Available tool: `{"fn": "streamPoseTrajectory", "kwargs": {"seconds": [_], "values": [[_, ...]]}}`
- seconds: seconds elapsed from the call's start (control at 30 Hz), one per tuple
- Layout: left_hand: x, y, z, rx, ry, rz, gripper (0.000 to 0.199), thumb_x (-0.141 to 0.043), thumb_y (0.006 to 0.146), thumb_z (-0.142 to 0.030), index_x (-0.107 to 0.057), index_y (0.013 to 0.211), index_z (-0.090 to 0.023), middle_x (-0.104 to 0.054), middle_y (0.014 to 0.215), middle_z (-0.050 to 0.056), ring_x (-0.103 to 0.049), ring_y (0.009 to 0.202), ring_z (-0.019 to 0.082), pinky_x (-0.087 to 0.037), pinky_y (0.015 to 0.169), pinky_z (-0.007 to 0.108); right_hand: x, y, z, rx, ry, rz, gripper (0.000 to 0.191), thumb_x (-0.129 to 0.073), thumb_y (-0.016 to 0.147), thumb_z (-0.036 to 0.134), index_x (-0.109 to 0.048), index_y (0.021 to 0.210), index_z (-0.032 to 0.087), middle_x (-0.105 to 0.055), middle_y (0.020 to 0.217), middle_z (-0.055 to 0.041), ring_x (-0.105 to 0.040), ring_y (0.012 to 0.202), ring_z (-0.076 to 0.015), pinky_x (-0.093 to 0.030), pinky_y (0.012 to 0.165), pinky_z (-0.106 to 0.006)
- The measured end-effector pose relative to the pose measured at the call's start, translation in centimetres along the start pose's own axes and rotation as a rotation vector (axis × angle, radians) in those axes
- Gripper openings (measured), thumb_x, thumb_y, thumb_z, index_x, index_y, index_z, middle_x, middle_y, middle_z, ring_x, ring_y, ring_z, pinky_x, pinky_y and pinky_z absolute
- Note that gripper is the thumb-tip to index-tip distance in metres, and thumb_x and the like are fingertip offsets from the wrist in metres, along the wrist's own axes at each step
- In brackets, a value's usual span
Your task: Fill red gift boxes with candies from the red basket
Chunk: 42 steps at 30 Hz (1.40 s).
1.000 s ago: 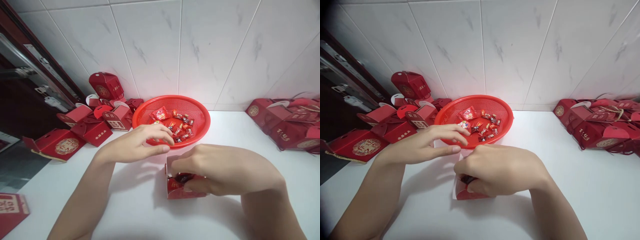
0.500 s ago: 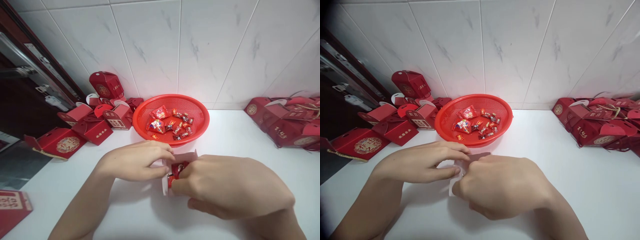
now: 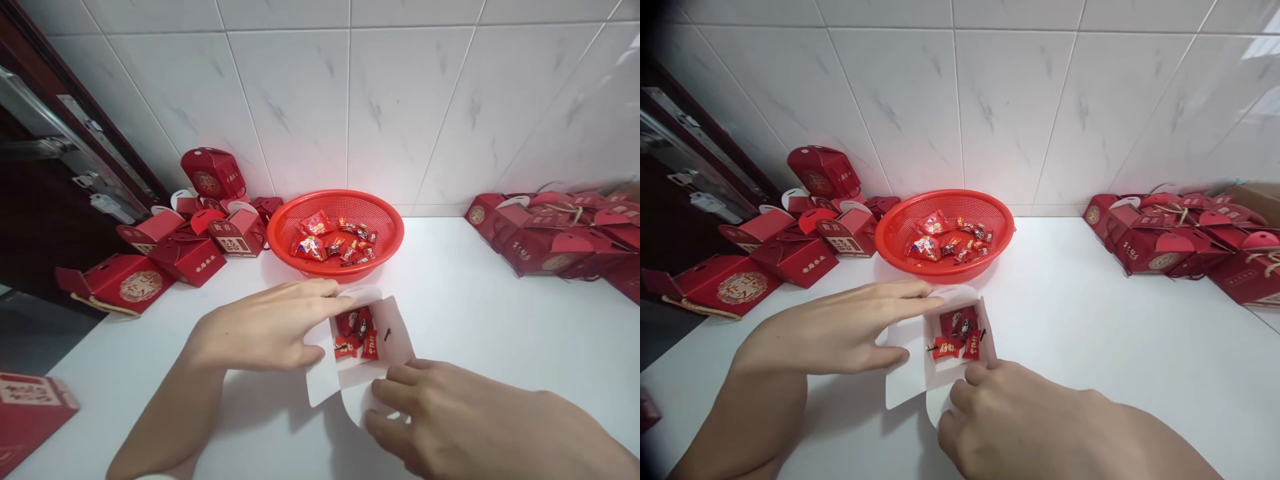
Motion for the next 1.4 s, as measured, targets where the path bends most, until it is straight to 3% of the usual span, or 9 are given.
{"fn": "streamPoseTrajectory", "kwargs": {"seconds": [0.17,0.37,0.43,0.53,0.7,0.97,1.13,1.23,1.4], "values": [[-0.3,0.0,-0.9,0.002,0.002,0.029,0.072,-0.058,0.083,-0.018,-0.043,0.153,-0.029,-0.064,0.126,0.005,-0.062,0.113,0.024,-0.049,0.092,0.03,-0.7,-0.5,0.5,0.012,-0.133,0.016,0.013,-0.062,0.091,0.01,-0.06,0.084,0.021,-0.066,0.081,-0.0019,-0.062,0.073,-0.0185,-0.049,0.066,-0.031],[-0.2,0.8,0.2,-0.043,-0.027,-0.005,0.07,-0.057,0.084,-0.022,-0.044,0.152,-0.031,-0.066,0.128,0.004,-0.061,0.113,0.025,-0.047,0.093,0.031,-1.1,0.5,-1.1,-0.07,-0.151,-0.051,0.007,-0.062,0.096,0.02,-0.063,0.089,0.019,-0.068,0.086,-0.0054,-0.066,0.082,-0.0224,-0.053,0.072,-0.035],[-0.1,1.1,0.9,-0.001,-0.05,0.005,0.066,-0.059,0.082,-0.024,-0.05,0.148,-0.029,-0.066,0.128,0.005,-0.062,0.113,0.026,-0.048,0.09,0.031,-1.2,0.5,-1.6,-0.119,-0.185,-0.123,0.003,-0.062,0.095,0.019,-0.065,0.096,0.018,-0.069,0.09,-0.0074,-0.067,0.086,-0.025,-0.054,0.077,-0.039],[-0.1,1.6,1.9,0.059,-0.086,0.026,0.065,-0.063,0.08,-0.029,-0.055,0.144,-0.024,-0.065,0.13,0.007,-0.062,0.115,0.027,-0.049,0.089,0.03,-1.6,-0.2,-2.5,-0.141,-0.165,-0.259,0.015,-0.06,0.096,0.019,-0.063,0.111,0.019,-0.07,0.101,-0.0095,-0.069,0.096,-0.0271,-0.056,0.084,-0.043],[-1.0,2.8,3.3,0.075,-0.282,0.026,0.074,-0.073,0.076,-0.037,-0.054,0.146,-0.023,-0.062,0.138,0.009,-0.06,0.123,0.028,-0.048,0.097,0.031,-1.9,-2.1,-5.5,-0.181,-0.055,-0.595,0.031,-0.048,0.104,0.031,-0.052,0.132,0.019,-0.061,0.133,-0.018,-0.066,0.115,-0.0258,-0.058,0.089,-0.04],[-3.1,2.4,4.3,0.14,-0.613,-0.131,0.082,-0.082,0.07,-0.04,-0.055,0.146,-0.025,-0.056,0.149,0.009,-0.06,0.125,0.029,-0.047,0.109,0.041,-3.3,-2.7,-6.8,-0.144,0.139,-0.788,0.017,-0.059,0.098,0.031,-0.071,0.09,0.024,-0.069,0.124,-0.0098,-0.066,0.115,-0.0259,-0.043,0.113,-0.053],[-4.1,1.1,2.9,0.169,-0.642,-0.271,0.083,-0.079,0.07,-0.033,-0.052,0.148,-0.025,-0.05,0.155,0.01,-0.051,0.137,0.033,-0.046,0.112,0.045,-4.7,-3.3,-7.3,-0.231,0.338,-0.979,0.029,-0.066,0.093,0.032,-0.068,0.066,0.022,-0.066,0.132,-0.0107,-0.065,0.119,-0.0284,-0.053,0.102,-0.047],[-4.3,0.6,1.7,0.135,-0.569,-0.361,0.082,-0.078,0.071,-0.029,-0.051,0.149,-0.027,-0.05,0.155,0.008,-0.047,0.14,0.033,-0.048,0.111,0.046,-5.2,-3.8,-7.9,-0.32,0.4,-1.032,0.012,-0.072,0.088,0.036,-0.075,0.085,0.025,-0.057,0.146,-0.0112,-0.054,0.135,-0.0331,-0.048,0.108,-0.051],[-3.8,-0.1,-0.2,0.09,-0.456,-0.434,0.08,-0.075,0.075,-0.027,-0.049,0.15,-0.029,-0.051,0.153,0.008,-0.049,0.139,0.033,-0.049,0.11,0.048,-5.7,-3.9,-8.4,-0.378,0.481,-0.953,0.042,-0.076,0.083,0.044,-0.068,0.122,0.029,-0.044,0.158,-0.0113,-0.04,0.147,-0.0349,-0.04,0.115,-0.055]]}}
Point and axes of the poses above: each hand's wrist, its own y-axis towards the middle knuckle, its own x-axis out of the back of the hand, z = x × y, the point moved 4 cm from there along y, towards the middle knuckle
